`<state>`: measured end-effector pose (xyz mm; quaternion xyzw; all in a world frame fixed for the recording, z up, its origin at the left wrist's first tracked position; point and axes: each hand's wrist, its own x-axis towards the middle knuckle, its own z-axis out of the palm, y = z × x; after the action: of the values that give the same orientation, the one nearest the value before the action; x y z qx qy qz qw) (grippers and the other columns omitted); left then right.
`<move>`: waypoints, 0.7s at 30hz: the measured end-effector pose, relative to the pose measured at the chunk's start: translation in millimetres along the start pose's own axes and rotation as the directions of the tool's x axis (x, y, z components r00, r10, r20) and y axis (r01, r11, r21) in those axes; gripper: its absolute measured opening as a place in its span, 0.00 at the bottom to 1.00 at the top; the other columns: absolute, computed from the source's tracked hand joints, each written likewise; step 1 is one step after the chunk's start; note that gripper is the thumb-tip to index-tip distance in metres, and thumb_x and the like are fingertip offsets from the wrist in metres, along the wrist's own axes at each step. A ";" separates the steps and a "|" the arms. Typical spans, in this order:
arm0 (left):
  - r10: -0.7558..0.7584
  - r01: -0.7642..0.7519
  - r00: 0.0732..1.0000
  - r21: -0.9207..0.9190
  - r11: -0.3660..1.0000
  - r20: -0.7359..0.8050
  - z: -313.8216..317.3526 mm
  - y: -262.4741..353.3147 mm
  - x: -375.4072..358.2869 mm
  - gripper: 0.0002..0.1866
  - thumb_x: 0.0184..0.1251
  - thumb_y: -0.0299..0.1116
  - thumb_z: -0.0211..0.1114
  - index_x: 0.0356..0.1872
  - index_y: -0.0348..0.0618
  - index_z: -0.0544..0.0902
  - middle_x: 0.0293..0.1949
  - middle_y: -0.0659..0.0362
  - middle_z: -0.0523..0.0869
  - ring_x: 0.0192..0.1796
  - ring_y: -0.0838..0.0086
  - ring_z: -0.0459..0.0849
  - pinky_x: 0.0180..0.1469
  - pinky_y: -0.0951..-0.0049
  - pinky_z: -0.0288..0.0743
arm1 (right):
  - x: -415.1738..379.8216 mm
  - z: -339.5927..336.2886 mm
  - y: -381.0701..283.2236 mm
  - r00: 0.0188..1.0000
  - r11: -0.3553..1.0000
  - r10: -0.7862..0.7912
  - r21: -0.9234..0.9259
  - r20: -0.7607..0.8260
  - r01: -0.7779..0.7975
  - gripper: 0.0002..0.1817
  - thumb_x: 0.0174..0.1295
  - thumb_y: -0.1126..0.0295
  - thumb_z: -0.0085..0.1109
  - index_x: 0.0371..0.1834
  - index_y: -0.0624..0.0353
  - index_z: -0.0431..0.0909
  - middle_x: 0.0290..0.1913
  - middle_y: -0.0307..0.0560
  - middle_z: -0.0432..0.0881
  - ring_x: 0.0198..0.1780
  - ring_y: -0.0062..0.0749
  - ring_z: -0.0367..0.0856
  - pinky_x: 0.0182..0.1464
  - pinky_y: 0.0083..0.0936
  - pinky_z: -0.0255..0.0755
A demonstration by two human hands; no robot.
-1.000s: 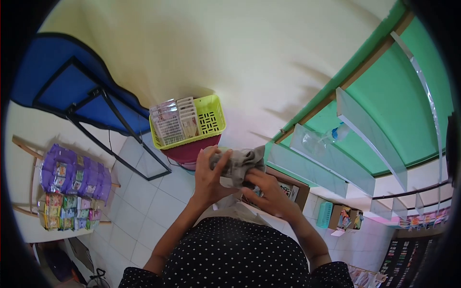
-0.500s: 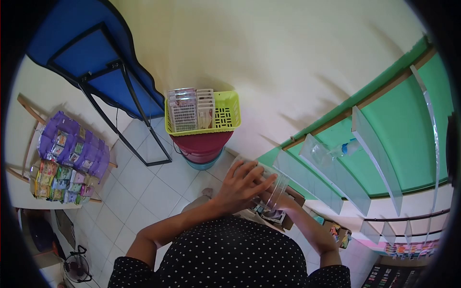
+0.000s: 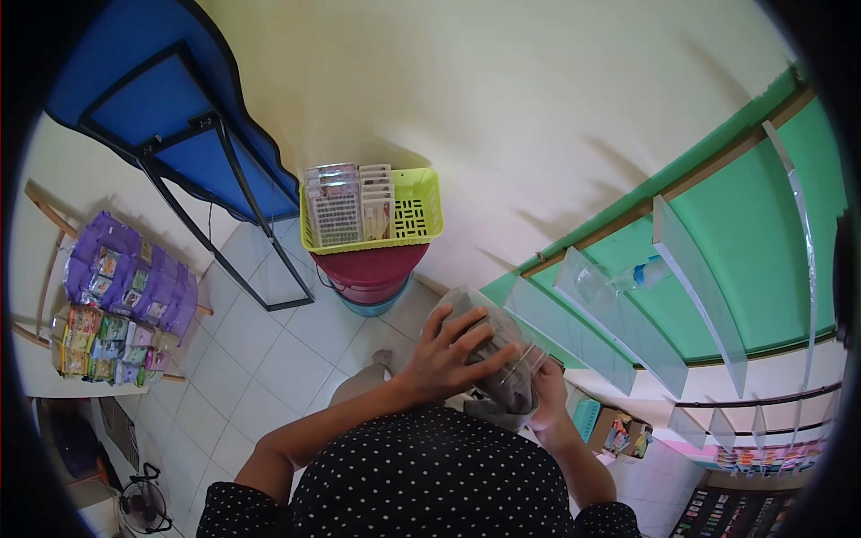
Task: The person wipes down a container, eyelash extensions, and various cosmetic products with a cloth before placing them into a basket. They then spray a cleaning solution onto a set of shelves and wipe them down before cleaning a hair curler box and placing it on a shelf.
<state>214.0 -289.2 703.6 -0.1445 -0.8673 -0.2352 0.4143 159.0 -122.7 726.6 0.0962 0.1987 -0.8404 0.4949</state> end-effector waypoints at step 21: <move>0.125 -0.127 0.992 -0.240 0.963 -0.022 -4.2 6.7 2.6 0.24 0.46 0.27 0.63 0.46 0.67 0.75 0.44 0.59 0.67 0.56 0.60 0.71 0.60 0.50 0.58 | 11.6 -29.1 21.7 0.999 0.941 -0.036 -0.336 0.012 0.038 0.25 0.65 0.59 0.35 0.62 0.63 0.56 0.60 0.52 0.62 0.60 0.35 0.62 0.61 0.32 0.56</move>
<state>218.1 -285.6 710.0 -0.2477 -0.8201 -0.3122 0.4107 171.2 -128.8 691.0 0.0043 0.3395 -0.8037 0.4886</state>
